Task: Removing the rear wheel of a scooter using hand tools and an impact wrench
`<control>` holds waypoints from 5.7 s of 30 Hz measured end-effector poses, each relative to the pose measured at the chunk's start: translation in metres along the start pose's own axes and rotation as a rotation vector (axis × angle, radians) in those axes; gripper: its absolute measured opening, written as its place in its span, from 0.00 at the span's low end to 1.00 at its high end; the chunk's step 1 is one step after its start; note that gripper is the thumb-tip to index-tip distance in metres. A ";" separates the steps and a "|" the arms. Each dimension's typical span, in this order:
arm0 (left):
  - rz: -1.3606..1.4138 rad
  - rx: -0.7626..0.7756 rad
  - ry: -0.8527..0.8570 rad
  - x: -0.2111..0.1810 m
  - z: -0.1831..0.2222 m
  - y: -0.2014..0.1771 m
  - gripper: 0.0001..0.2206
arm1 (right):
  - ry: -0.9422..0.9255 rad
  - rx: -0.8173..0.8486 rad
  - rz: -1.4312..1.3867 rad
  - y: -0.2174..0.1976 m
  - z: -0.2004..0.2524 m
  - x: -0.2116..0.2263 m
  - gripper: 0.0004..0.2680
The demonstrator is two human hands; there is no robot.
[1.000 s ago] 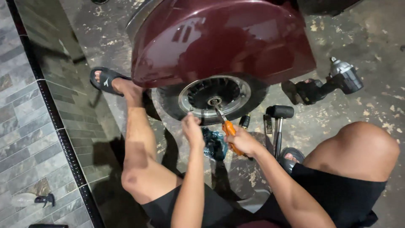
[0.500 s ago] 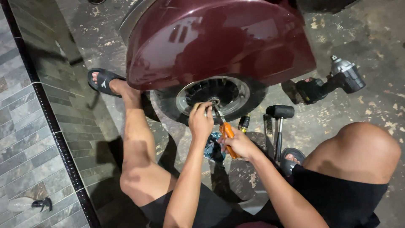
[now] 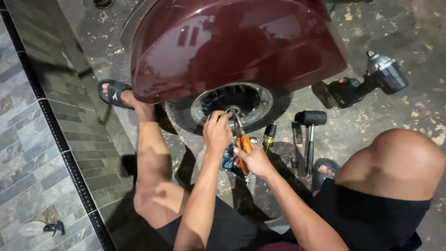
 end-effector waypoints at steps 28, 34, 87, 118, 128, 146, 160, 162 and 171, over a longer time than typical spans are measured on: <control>0.229 0.226 -0.825 0.019 0.026 0.004 0.10 | -0.015 -0.124 0.130 0.032 0.017 0.006 0.09; 0.200 0.095 -0.760 0.029 0.027 0.025 0.05 | 0.006 -0.126 0.349 0.014 0.002 -0.015 0.11; 0.071 0.253 -0.511 0.047 0.012 -0.012 0.03 | 0.494 0.548 0.890 -0.048 -0.051 0.127 0.15; -0.040 -0.165 -0.605 0.071 0.013 -0.021 0.10 | 0.411 0.454 1.096 -0.036 -0.046 0.145 0.10; -0.031 -0.090 -0.607 0.065 0.010 -0.026 0.08 | 0.104 0.664 1.686 -0.005 -0.016 0.173 0.16; 0.195 0.124 -0.549 0.027 0.012 0.004 0.05 | -0.025 0.597 1.936 0.006 -0.024 0.151 0.21; 0.237 0.344 -0.843 0.042 0.040 0.033 0.09 | 0.155 0.588 1.522 -0.023 0.029 0.183 0.22; 0.245 0.363 -0.859 0.041 0.043 0.039 0.10 | 0.170 0.515 1.422 -0.026 0.040 0.194 0.21; 0.246 0.363 -0.998 0.043 0.053 0.042 0.08 | 0.117 0.459 1.319 -0.056 0.028 0.167 0.18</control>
Point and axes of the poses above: each hand's wrist, its own z-axis away from the middle knuckle, its own y-axis out of the palm, x = y × z, the point moved 7 cm from there along -z, towards the middle knuckle, and after that the axes turned 5 degrees about -x, right-handed, at the moved point
